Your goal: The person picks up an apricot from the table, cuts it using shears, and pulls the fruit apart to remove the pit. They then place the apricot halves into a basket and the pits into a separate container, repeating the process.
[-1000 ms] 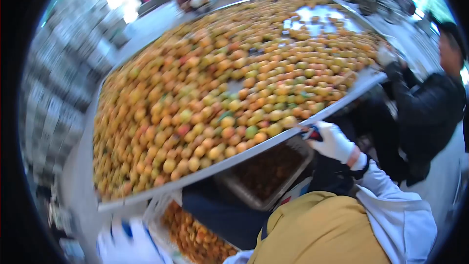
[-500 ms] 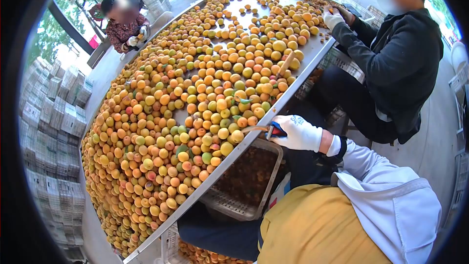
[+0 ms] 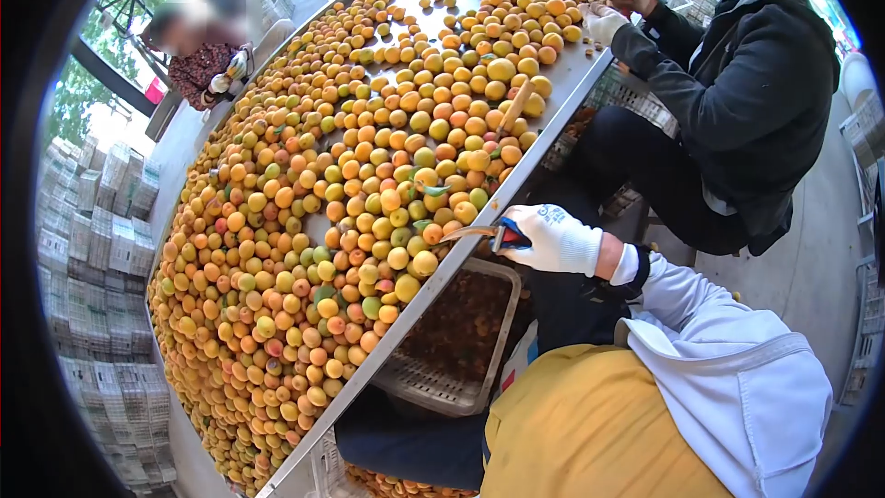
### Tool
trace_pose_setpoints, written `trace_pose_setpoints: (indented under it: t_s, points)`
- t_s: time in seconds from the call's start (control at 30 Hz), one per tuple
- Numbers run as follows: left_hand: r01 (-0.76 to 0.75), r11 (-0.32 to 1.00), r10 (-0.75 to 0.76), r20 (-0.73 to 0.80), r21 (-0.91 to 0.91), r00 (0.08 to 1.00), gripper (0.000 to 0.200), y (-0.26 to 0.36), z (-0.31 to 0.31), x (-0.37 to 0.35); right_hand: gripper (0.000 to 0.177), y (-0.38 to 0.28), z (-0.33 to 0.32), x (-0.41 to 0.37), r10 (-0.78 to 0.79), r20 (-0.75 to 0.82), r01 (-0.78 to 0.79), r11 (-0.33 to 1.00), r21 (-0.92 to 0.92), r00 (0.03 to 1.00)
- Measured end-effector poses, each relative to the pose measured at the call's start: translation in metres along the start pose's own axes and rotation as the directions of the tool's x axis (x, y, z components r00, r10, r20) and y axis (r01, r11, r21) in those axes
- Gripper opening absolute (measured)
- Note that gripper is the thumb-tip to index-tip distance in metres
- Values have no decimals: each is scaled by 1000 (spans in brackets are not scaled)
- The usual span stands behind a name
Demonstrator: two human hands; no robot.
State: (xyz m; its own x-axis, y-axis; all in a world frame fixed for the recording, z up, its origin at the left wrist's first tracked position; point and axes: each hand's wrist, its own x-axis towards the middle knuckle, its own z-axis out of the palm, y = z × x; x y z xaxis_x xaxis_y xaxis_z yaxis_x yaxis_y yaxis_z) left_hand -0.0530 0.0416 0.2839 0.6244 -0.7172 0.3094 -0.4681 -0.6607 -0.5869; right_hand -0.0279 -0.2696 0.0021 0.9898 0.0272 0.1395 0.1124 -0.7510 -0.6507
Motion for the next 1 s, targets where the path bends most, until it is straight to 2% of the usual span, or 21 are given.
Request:
trace_pose_setpoints:
  t_s: [0.1,0.2,0.27,0.33,0.4,0.47,0.67,0.7,0.73,0.77,0.83,0.87,0.93,1.0]
  points:
    - [26,999,-26,8,-31,1000,7,2,6,7,28,5,5,13,-59,-40,57,998,-39,997]
    - [48,998,-46,28,-48,999,7,2,10,14,23,-17,-7,44,-128,-73,123,990,-76,989]
    - [75,996,-73,40,-54,997,7,0,13,15,21,-21,-4,77,-165,-39,162,984,-70,986]
    - [111,992,-107,62,-63,992,7,-2,17,12,21,-34,-1,115,-245,32,247,968,-49,969]
    - [154,985,-148,77,-77,986,7,-4,17,7,24,-57,6,156,-268,193,291,952,-98,944]
    - [196,977,-188,97,-82,977,7,-8,19,2,26,-71,32,199,-293,251,336,930,-149,922]
    - [326,944,-316,152,-49,937,7,-24,19,-14,25,-87,104,271,-237,463,394,876,-279,854]
    - [210,961,-194,103,-181,976,20,-33,57,-26,23,-86,111,274,-229,465,396,867,-301,855]
    - [370,870,-291,265,-328,919,16,-26,74,-31,24,-85,117,276,-209,482,392,863,-318,851]
    - [386,824,-331,201,-415,922,11,-17,109,-41,24,-84,120,279,-199,487,391,859,-331,851]
    - [468,678,-311,355,-567,882,11,-7,151,-51,27,-86,123,285,-160,548,396,850,-347,821]
    - [414,574,-387,211,-707,897,7,5,177,-51,28,-88,124,288,-130,599,402,848,-346,790]
    - [379,296,-421,237,-877,876,12,17,221,-57,30,-86,133,292,-132,613,420,836,-353,779]
    - [423,24,-436,372,-906,820,19,25,243,-54,30,-93,133,295,-82,625,420,807,-416,776]
